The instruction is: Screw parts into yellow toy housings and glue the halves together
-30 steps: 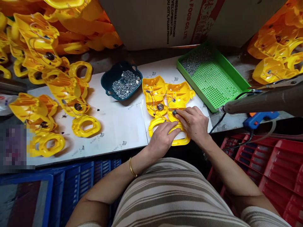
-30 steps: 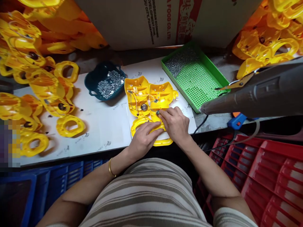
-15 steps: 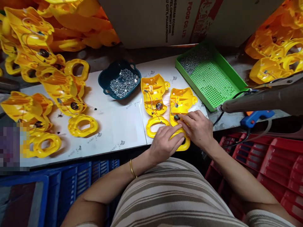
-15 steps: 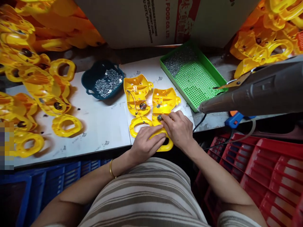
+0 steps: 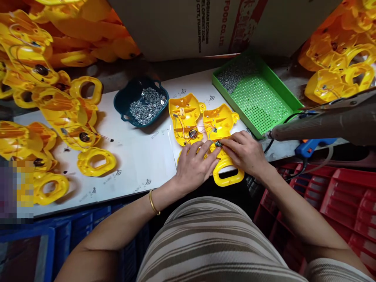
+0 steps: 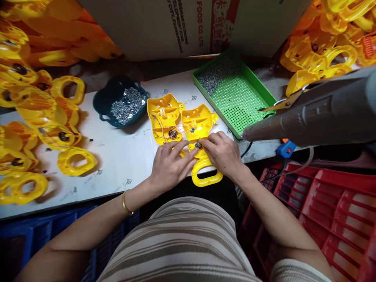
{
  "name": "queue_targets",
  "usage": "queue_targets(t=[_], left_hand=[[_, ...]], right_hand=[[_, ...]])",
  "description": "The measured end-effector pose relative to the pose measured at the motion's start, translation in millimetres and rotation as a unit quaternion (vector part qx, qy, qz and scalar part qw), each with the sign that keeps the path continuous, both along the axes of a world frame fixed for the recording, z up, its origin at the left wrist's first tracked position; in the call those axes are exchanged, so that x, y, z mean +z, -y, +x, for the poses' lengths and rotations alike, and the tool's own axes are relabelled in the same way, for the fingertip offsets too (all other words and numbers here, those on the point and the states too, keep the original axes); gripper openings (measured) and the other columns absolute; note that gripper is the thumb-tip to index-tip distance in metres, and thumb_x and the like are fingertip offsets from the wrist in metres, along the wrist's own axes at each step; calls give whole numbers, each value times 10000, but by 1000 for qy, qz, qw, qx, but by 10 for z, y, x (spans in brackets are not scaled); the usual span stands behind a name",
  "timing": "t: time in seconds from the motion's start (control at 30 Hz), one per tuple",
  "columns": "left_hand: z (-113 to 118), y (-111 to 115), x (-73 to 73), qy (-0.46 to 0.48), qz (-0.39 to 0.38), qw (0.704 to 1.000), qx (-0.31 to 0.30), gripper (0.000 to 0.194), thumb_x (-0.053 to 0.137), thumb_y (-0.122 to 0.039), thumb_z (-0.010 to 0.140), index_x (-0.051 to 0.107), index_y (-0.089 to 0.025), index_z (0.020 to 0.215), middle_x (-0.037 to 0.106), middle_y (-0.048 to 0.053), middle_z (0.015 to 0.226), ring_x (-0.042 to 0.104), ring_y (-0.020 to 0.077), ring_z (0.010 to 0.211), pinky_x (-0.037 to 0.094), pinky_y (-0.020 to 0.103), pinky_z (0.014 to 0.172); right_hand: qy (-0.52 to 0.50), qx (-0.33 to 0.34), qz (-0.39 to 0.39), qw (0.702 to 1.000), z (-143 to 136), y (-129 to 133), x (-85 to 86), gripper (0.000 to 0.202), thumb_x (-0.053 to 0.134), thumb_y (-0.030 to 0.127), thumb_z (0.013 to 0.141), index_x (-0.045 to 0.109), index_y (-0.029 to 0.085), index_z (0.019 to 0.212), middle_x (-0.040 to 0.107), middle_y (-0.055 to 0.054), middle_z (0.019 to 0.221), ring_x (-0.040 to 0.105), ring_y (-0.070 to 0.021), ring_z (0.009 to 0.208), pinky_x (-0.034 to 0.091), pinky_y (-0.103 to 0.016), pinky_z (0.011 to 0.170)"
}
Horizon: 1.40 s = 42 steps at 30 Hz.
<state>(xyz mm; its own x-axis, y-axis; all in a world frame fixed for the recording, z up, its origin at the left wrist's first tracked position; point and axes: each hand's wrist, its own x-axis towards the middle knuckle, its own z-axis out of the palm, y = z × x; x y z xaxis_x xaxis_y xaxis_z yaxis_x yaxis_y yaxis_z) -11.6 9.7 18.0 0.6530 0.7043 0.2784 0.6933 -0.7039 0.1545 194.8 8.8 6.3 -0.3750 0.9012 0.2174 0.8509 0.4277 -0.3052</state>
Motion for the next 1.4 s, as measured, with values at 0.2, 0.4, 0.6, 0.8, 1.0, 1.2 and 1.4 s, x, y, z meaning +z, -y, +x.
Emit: queue_targets(t=[0.2, 0.4, 0.6, 0.8, 1.0, 1.2, 1.4], left_hand=[[-10, -49, -34, -36, 11, 999, -12, 312, 537, -338, 948, 665, -211, 1203, 663, 121, 1191, 554, 271, 998, 386, 391, 777], [-30, -85, -72, -26, 38, 999, -28, 291, 557, -316, 933, 685, -185, 1159, 685, 120, 1135, 571, 251, 922, 400, 359, 724], [-31, -130, -76, -31, 36, 998, -43, 267, 570, -328, 925, 700, -194, 1116, 705, 109, 1098, 580, 237, 862, 376, 354, 687], [19, -157, 12, -63, 2, 996, -60, 237, 564, -297, 928, 701, -191, 1090, 717, 86, 1085, 584, 254, 938, 348, 393, 709], [-17, -101, 10, -58, 1, 998, -34, 277, 582, -310, 930, 672, -202, 1168, 696, 74, 1183, 570, 246, 963, 353, 398, 748], [-45, -44, 17, -8, 2, 999, -35, 205, 606, -273, 911, 699, -194, 1075, 690, 81, 1194, 559, 246, 1000, 371, 381, 780], [-275, -208, 166, 72, 82, 994, 21, 131, 643, -214, 873, 714, -166, 972, 724, 78, 1017, 542, 231, 935, 392, 346, 753]], right_hand=[[-74, -9, 1, 997, -24, -11, -25, 251, 507, 305, 950, 707, 181, 1036, 648, -81, 847, 521, -213, 819, 470, -343, 743], [-80, -26, -14, 996, -74, -17, -13, 228, 530, 298, 937, 716, 176, 985, 631, -79, 831, 512, -212, 807, 464, -337, 713], [-91, -27, -29, 995, -100, -15, -21, 194, 530, 262, 936, 699, 176, 976, 626, -78, 837, 518, -211, 820, 471, -334, 731], [-94, -22, -10, 995, -113, -4, -66, 176, 531, 241, 935, 689, 164, 955, 635, -72, 822, 530, -202, 791, 463, -325, 695], [-69, -6, 63, 996, -50, -32, -28, 120, 603, 249, 893, 700, 202, 948, 687, -46, 837, 563, -217, 864, 412, -365, 746], [-99, -79, 91, 988, -105, -153, 73, 167, 577, 230, 899, 675, 219, 1034, 702, -50, 896, 559, -226, 890, 409, -378, 778], [-75, -70, 78, 992, -172, -260, 106, 216, 549, 208, 902, 654, 219, 1091, 702, -54, 972, 529, -244, 945, 396, -383, 792]])
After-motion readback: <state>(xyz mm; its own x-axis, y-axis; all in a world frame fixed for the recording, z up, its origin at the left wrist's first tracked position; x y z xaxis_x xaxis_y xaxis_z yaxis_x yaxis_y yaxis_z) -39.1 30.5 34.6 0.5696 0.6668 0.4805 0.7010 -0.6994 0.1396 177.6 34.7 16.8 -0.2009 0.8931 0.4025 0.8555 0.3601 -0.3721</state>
